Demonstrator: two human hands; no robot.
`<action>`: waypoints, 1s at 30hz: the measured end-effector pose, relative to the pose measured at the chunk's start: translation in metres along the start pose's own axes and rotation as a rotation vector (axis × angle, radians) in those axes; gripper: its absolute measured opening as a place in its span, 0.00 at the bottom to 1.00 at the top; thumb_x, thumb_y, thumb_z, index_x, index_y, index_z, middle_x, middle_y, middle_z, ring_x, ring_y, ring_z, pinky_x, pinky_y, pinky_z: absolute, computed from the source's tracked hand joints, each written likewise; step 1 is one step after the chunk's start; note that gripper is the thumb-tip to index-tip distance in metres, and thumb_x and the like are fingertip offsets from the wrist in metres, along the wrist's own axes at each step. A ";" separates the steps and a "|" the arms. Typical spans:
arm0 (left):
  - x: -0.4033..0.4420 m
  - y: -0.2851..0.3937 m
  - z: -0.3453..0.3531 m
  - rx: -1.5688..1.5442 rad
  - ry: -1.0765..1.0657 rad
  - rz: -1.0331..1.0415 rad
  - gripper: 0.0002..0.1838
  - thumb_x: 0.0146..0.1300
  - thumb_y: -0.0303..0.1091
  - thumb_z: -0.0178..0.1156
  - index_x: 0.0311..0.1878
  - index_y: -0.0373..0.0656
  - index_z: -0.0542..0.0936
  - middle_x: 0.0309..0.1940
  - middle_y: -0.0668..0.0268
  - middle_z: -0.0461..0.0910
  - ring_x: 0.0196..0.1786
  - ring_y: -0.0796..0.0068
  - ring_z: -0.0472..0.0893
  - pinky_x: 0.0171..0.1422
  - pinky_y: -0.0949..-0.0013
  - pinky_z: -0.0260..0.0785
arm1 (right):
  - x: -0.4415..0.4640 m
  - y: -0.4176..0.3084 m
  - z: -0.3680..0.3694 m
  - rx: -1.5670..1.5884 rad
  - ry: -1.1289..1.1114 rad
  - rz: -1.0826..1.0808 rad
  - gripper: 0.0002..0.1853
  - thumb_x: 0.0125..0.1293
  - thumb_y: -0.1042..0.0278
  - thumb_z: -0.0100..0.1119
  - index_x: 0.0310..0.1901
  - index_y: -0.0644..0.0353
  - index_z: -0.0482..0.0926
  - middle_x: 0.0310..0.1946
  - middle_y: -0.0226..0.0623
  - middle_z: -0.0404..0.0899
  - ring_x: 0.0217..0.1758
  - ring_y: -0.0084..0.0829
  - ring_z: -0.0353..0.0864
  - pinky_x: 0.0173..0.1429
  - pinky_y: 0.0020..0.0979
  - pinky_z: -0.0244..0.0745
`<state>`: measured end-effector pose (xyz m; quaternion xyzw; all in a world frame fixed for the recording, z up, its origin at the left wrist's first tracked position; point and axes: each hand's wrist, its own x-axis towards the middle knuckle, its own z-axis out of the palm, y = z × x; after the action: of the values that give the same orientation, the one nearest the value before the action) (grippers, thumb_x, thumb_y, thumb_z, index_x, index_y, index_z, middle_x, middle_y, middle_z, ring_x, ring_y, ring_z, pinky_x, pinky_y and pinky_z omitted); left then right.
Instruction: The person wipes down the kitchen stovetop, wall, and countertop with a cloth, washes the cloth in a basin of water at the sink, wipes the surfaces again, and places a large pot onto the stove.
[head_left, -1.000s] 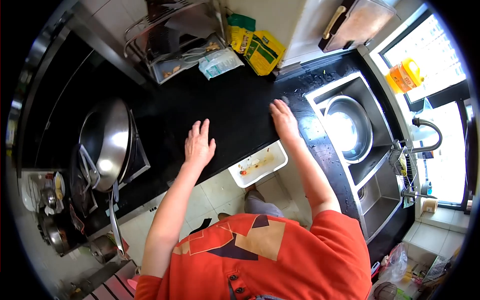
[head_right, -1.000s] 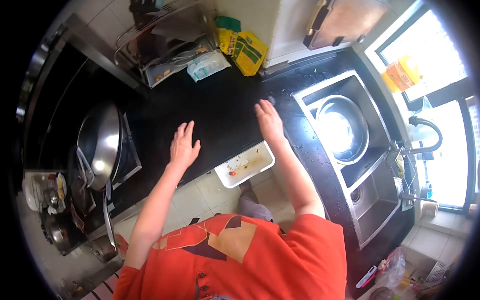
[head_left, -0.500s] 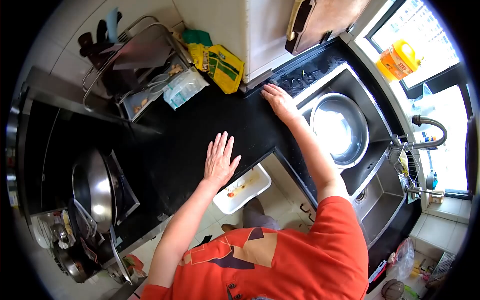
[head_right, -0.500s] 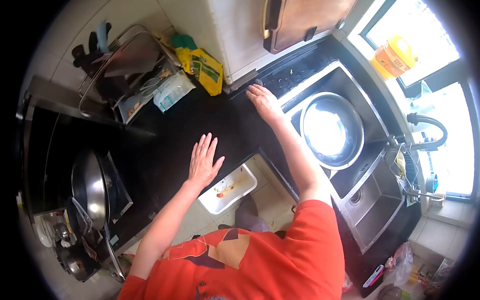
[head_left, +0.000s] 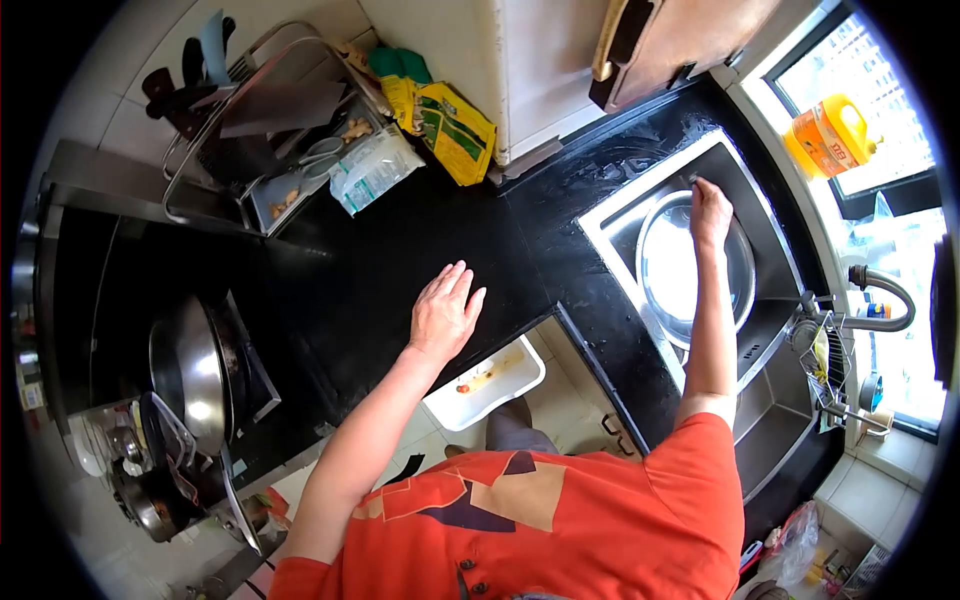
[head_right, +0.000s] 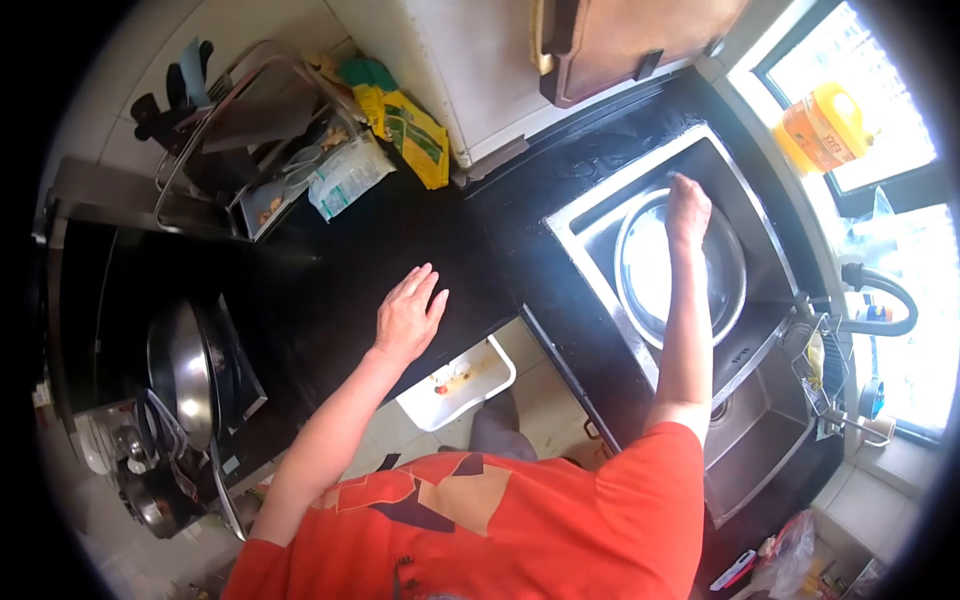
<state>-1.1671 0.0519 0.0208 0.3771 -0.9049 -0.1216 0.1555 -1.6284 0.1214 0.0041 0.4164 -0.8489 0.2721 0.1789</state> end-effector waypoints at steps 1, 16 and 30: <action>0.001 0.000 -0.001 -0.019 0.018 0.005 0.20 0.68 0.41 0.58 0.52 0.33 0.80 0.56 0.50 0.79 0.59 0.53 0.79 0.65 0.58 0.70 | -0.005 -0.006 -0.003 0.048 -0.089 0.047 0.10 0.65 0.69 0.61 0.45 0.61 0.85 0.41 0.47 0.85 0.43 0.43 0.86 0.53 0.36 0.79; -0.068 0.000 -0.057 -0.330 0.070 -0.189 0.17 0.66 0.37 0.60 0.55 0.41 0.79 0.59 0.54 0.76 0.58 0.53 0.78 0.60 0.59 0.74 | -0.050 -0.154 -0.002 0.691 -0.260 0.138 0.15 0.67 0.66 0.63 0.54 0.58 0.82 0.45 0.41 0.85 0.47 0.31 0.84 0.53 0.31 0.76; -0.372 -0.053 -0.155 -0.332 0.225 -0.576 0.22 0.69 0.41 0.54 0.62 0.40 0.74 0.63 0.55 0.72 0.63 0.54 0.74 0.65 0.59 0.71 | -0.358 -0.438 -0.127 0.883 -0.990 -0.677 0.12 0.67 0.74 0.59 0.50 0.67 0.81 0.40 0.47 0.85 0.38 0.31 0.85 0.43 0.30 0.81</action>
<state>-0.8265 0.2674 0.0752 0.5976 -0.7063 -0.2639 0.2726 -1.0551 0.1956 0.0518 0.7623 -0.4670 0.2982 -0.3344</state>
